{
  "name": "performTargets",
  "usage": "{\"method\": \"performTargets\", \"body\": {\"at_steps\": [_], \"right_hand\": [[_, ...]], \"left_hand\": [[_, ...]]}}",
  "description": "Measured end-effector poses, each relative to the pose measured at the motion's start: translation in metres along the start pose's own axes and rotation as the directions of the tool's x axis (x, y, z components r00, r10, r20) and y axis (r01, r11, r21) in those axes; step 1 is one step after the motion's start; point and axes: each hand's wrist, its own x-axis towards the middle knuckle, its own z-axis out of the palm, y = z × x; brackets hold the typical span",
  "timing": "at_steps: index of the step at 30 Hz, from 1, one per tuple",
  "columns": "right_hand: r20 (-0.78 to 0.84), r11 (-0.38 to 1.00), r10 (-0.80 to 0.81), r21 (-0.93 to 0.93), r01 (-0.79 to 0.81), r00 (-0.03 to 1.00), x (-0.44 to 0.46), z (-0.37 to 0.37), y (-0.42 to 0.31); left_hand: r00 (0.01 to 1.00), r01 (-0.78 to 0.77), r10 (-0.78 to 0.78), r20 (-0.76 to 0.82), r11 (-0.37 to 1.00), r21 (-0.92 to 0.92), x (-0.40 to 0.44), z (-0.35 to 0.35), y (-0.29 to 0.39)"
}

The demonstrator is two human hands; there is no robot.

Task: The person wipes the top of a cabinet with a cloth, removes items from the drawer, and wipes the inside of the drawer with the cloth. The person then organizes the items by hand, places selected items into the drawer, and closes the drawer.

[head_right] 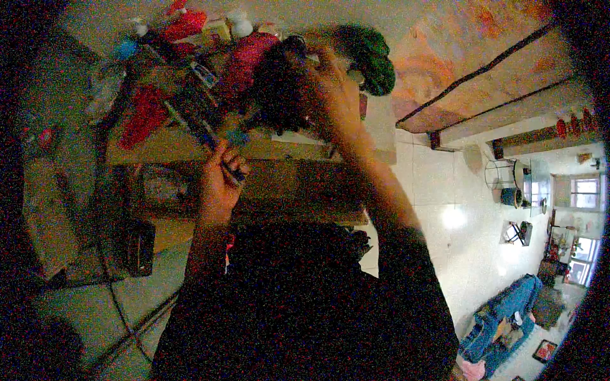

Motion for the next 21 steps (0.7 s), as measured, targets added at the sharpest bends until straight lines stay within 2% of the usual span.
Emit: {"method": "performTargets", "body": {"at_steps": [1,3,4,6,7,9,10,12,13,15,16,18,19,21], "right_hand": [[-0.002,1.0,-0.005,0.003,0.005,1.0,0.011,0.014,0.016],[0.05,0.911,-0.327,-0.249,0.329,0.944,0.032,0.051,0.05],[0.045,0.909,-0.334,-0.248,0.335,0.941,0.046,0.054,0.052],[0.392,0.944,-0.157,-0.21,0.255,0.907,0.074,0.056,0.047],[0.388,0.943,-0.168,-0.206,0.263,0.906,0.087,0.058,0.044],[0.12,0.978,-0.203,0.068,0.196,0.972,0.107,0.061,0.035],[0.121,0.977,-0.207,0.072,0.199,0.971,0.117,0.062,0.028],[0.019,0.969,-0.194,0.161,0.189,0.981,0.133,0.064,0.018],[0.018,0.968,-0.197,0.162,0.192,0.98,0.136,0.067,0.02],[0.125,0.917,-0.014,0.398,-0.037,0.992,0.142,0.072,0.019],[0.123,0.915,-0.024,0.402,-0.028,0.992,0.141,0.066,0.012],[0.158,0.657,0.101,0.731,-0.185,0.982,0.135,0.047,0.0],[0.159,0.655,0.093,0.734,-0.181,0.983,0.139,0.053,0.012],[0.114,0.592,0.196,0.778,-0.21,0.974,0.148,0.071,0.046]], "left_hand": [[0.998,0.031,-0.029,0.064,0.999,-0.029,0.001,-0.003,0.002],[0.996,0.037,-0.034,0.081,0.999,-0.035,-0.001,-0.002,0.006],[0.994,0.049,-0.045,0.097,0.998,-0.038,-0.001,-0.001,0.009],[0.996,0.023,-0.022,0.084,1.0,-0.012,-0.005,-0.004,0.012],[0.998,0.007,-0.008,0.066,1.0,0.015,-0.007,-0.006,0.013],[1.0,0.002,-0.002,0.027,1.0,0.011,-0.005,-0.017,0.015],[1.0,0.01,-0.009,-0.011,1.0,0.009,-0.005,-0.021,0.016],[0.999,-0.006,0.007,-0.034,1.0,0.018,-0.011,-0.014,0.021],[0.998,-0.022,0.023,-0.053,0.999,0.028,-0.012,-0.011,0.023],[0.996,-0.059,0.063,-0.064,0.996,0.063,-0.017,-0.006,0.025],[0.992,-0.09,0.098,-0.076,0.991,0.099,-0.018,-0.005,0.027],[0.995,-0.082,0.083,-0.05,0.996,0.035,-0.008,-0.025,0.021],[0.998,-0.058,0.058,-0.022,0.998,-0.023,-0.005,-0.031,0.019],[0.997,-0.075,0.074,-0.028,0.997,-0.016,-0.001,-0.028,0.019]]}}
